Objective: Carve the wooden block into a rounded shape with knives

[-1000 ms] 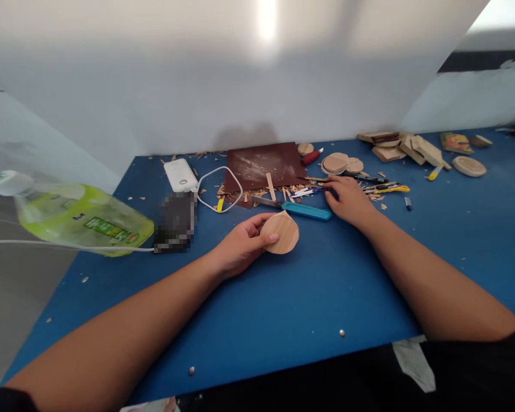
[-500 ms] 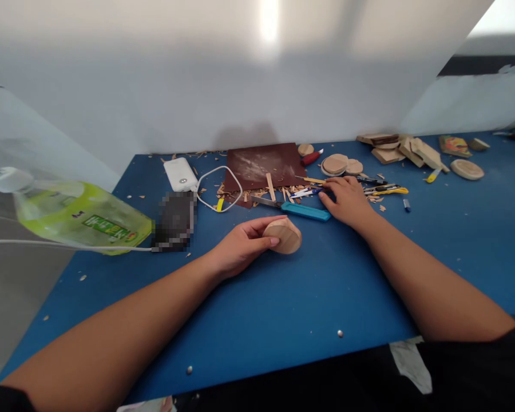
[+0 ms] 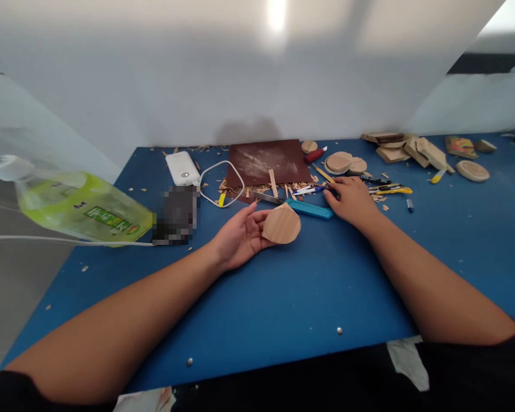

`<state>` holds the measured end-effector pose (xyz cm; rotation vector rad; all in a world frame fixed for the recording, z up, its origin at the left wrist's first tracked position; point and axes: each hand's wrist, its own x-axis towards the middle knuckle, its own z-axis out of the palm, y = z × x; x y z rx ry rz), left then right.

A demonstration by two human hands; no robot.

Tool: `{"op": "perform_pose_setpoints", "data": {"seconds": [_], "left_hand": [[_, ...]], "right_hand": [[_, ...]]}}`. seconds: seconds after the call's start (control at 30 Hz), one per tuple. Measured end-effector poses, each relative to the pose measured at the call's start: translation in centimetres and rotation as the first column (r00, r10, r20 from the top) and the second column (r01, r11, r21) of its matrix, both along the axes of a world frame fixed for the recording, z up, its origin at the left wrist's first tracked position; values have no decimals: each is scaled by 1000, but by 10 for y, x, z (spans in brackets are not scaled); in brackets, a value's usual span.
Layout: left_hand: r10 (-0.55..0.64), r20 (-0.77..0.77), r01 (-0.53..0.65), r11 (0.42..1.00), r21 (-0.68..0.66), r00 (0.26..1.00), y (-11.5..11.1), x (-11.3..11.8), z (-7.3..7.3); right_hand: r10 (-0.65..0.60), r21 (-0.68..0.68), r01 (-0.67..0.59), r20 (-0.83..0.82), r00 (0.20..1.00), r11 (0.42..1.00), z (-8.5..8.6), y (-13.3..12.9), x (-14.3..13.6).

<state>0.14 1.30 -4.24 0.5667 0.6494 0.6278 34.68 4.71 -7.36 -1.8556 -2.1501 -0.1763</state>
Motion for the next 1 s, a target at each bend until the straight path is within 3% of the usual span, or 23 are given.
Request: {"op": "perform_pose_setpoints", "data": {"seconds": [0.43,1.0], "left_hand": [[-11,33,12,1000,-19,999,2,-1,1],[0,-16,0,1000,-9,1000,0,0,3]], "right_hand": [[73,123,-49,-199,977,991,-5,2,0],[-142,130,166,-174,975,978,6,-4,2]]}}
